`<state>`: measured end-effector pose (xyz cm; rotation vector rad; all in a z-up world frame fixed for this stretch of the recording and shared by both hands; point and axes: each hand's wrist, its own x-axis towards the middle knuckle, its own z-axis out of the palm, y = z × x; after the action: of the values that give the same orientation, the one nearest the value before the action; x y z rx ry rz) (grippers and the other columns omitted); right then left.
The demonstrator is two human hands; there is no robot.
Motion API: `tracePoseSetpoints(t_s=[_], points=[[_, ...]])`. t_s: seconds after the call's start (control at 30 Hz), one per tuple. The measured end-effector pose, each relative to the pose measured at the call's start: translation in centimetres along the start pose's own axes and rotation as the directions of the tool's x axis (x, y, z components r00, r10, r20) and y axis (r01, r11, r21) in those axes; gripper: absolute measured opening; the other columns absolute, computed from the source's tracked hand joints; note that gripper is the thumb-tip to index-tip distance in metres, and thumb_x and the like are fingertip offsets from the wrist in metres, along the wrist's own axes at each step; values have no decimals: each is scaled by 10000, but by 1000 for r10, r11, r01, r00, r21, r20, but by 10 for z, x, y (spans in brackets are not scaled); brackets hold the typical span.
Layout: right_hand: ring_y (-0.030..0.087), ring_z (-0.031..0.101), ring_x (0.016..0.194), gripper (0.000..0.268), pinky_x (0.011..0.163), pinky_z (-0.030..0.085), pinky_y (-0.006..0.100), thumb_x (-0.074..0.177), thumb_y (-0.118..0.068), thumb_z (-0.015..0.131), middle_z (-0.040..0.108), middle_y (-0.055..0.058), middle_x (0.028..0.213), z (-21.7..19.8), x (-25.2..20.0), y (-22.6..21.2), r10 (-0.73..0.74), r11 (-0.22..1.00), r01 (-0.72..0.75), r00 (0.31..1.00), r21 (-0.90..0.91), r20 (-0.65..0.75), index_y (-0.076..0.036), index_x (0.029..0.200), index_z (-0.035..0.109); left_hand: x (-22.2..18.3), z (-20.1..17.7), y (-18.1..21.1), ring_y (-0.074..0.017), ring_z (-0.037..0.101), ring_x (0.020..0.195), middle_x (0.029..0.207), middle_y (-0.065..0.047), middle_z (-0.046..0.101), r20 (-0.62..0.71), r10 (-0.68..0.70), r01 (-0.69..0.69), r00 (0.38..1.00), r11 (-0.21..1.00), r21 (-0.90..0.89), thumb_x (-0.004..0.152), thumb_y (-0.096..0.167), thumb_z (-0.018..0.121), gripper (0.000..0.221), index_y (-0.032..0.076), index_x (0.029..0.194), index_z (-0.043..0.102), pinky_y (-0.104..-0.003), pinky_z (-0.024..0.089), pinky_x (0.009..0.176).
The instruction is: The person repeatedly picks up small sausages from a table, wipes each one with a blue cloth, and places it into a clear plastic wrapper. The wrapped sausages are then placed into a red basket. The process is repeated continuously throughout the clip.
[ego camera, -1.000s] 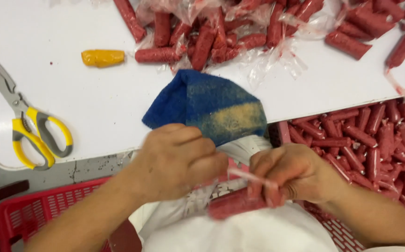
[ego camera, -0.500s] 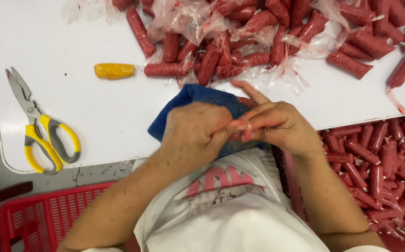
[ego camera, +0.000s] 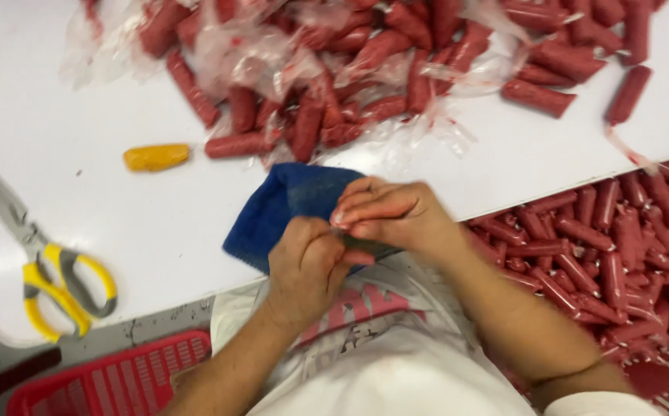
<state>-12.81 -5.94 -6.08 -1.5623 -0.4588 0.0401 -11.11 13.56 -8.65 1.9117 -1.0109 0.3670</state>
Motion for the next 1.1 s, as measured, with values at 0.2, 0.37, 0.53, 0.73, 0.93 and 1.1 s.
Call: tracePoseSetpoints(t_s=[0.2, 0.37, 0.53, 0.73, 0.93, 1.1], points=[[350, 744, 889, 165, 827, 607, 428, 746, 0, 860, 752, 234, 880, 53, -2, 11, -84, 991, 133, 745, 24, -662, 76, 857, 764, -9, 13, -2, -101, 553, 733, 1115, -111, 532, -25, -657, 496, 753, 593, -635, 859, 434, 765, 671, 70, 1287, 397, -178, 442, 601], [258, 670, 1214, 192, 1132, 518, 373, 990, -125, 644, 709, 149, 1217, 38, -13, 16, 55, 987, 37, 843, 159, -534, -72, 1161, 713, -9, 11, 12, -373, 602, 1224, 1541, -313, 399, 50, -115, 108, 992, 986, 123, 1026, 427, 584, 517, 125, 1443, 538, -413, 517, 1023], [220, 698, 1093, 140, 1132, 536, 422, 942, -104, 698, 741, 133, 1105, 37, -4, 20, 65, 972, 71, 833, 222, -549, -56, 1067, 736, -28, -12, 17, -365, 584, 1282, 1378, -162, 584, 161, -59, 41, 985, 993, 114, 998, 329, 581, 453, 25, 1334, 584, -451, 465, 1111], [248, 724, 1057, 107, 1121, 563, 411, 934, -113, 710, 741, 149, 1077, 45, -3, 20, 84, 974, 47, 832, 220, -548, -51, 1014, 747, -13, 0, 5, -440, 437, 1450, 1554, -271, 393, 99, -52, 28, 994, 972, 233, 1017, 445, 542, 705, -35, 1498, 356, -547, 388, 1215], [205, 716, 1069, 87, 1104, 581, 404, 936, -60, 707, 751, 92, 1044, 48, -2, 24, 78, 972, 74, 797, 224, -599, -78, 1016, 739, -45, -1, -1, -428, 521, 1365, 1412, -177, 563, 223, 36, -68, 974, 988, 138, 985, 368, 609, 518, 13, 1358, 555, -548, 438, 1146], [278, 727, 1094, 267, 983, 598, 339, 908, 10, 728, 727, 133, 987, 63, -7, 35, 69, 966, 95, 802, 240, -593, -36, 1137, 597, -1, 1, 8, -99, 488, 729, 1082, -76, 533, -110, -533, 510, 839, 841, -183, 857, 260, 742, 736, 12, 1487, 454, -225, 479, 768]])
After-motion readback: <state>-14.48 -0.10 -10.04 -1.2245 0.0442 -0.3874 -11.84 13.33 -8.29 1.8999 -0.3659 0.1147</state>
